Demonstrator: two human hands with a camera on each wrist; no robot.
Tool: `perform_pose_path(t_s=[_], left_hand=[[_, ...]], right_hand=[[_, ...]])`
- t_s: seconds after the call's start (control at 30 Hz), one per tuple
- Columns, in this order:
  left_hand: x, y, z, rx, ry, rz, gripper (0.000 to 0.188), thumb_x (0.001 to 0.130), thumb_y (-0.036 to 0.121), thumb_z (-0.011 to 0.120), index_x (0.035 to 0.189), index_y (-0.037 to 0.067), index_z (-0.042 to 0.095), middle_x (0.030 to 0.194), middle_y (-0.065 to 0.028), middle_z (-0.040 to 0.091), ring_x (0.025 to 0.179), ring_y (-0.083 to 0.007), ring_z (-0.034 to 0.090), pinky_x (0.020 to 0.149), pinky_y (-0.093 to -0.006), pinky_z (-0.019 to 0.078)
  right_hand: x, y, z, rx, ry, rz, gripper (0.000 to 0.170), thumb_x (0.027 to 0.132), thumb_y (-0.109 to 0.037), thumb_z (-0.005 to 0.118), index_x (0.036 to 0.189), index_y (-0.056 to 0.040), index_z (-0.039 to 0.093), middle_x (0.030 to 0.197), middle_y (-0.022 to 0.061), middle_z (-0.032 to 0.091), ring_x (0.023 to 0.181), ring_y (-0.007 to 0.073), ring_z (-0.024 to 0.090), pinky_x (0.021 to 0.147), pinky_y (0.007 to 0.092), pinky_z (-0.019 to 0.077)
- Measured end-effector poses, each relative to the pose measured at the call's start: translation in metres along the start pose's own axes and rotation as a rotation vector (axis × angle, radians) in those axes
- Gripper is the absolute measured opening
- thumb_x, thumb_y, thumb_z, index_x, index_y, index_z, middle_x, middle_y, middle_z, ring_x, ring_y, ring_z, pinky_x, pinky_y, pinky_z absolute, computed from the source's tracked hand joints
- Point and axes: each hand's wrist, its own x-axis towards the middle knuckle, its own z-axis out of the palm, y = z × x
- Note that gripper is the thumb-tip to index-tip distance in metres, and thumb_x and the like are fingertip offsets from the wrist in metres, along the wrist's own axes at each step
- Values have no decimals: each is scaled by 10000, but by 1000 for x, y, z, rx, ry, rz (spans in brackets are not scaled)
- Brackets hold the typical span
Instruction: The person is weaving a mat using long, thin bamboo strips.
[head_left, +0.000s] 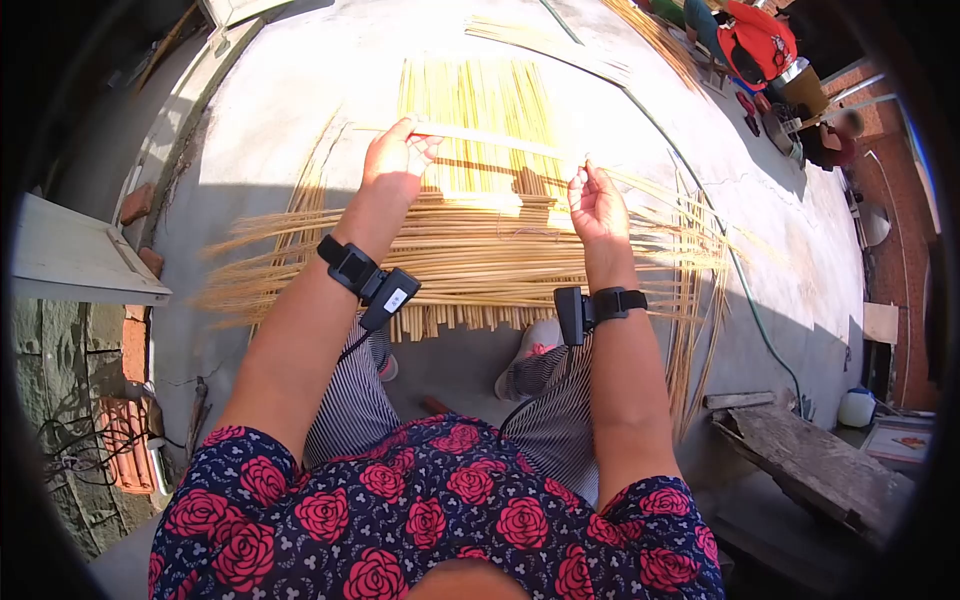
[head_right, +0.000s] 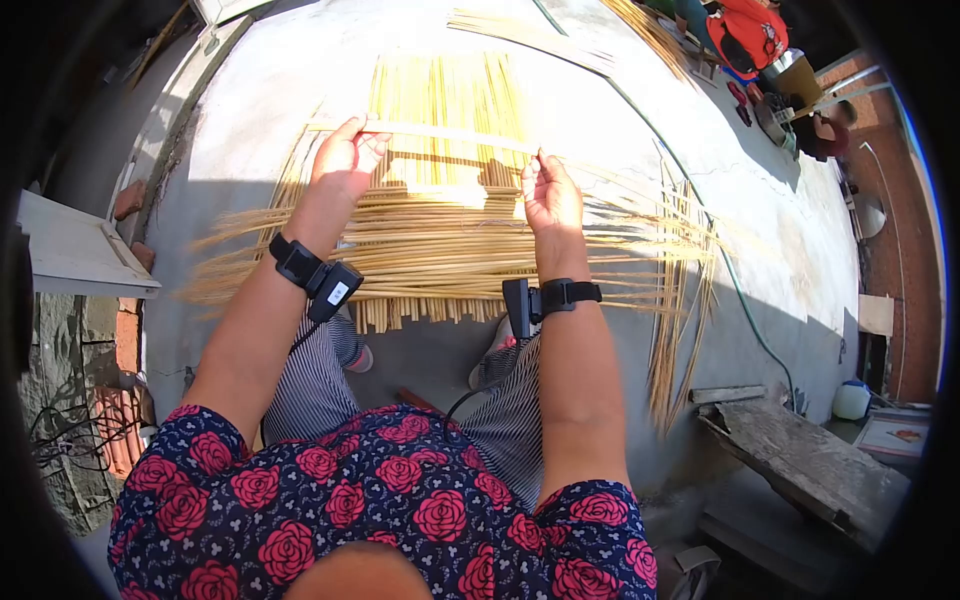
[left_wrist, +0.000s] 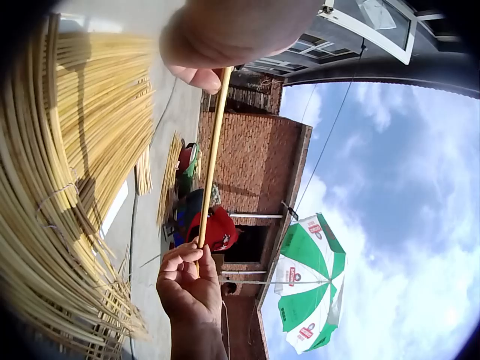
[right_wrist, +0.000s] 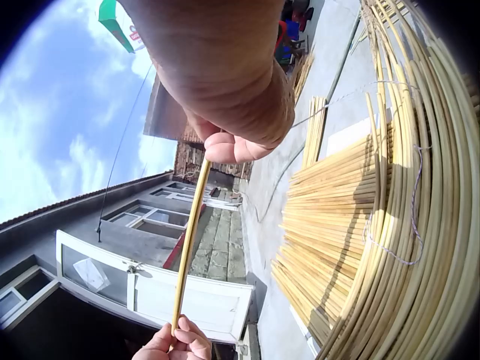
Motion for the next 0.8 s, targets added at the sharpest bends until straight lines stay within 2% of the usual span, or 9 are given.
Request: perform_pose_path(t_s=[0.17,0.2,0.3,0.57,0.8], left_hand=[[9,12,-8,-15,41,39,188,911,184,499,992,17,531,867,-107,601,732,-200,619,576,-264,505],[12,22,-12,-2,56,61,155,919,166,483,946,22,535,822,-97,600,701,-196,601,533,-269,489],[15,37,-20,27,122,65,161,922,172,474,941,22,531,805,-93,593,726,-195,601,531,-265,487],[16,51,-28,-24,25,-2,152,916,161,489,937,26,555,830,-101,606,712,-203,584,585,-289,516],[27,43,-34,-118,-132,-22,167,935,167,476,937,20,554,847,-101,594,747,-189,572,660,-284,499]], right_hand=[[-4,-10,-3,49,2,-33,99,869,-71,582,910,19,581,794,83,594,664,131,567,577,225,529],[-2,-7,-4,74,-5,-32,98,871,-72,580,911,17,582,794,79,594,669,130,566,579,225,529],[-2,-9,-10,112,-6,-32,99,876,-80,576,917,10,585,797,70,594,686,128,567,585,227,531],[-5,-12,-10,205,32,-56,129,864,-108,604,948,-11,602,799,56,596,679,133,553,623,241,525],[16,-19,-32,195,48,-43,104,836,-77,634,892,2,597,725,64,581,611,125,541,565,236,523]])
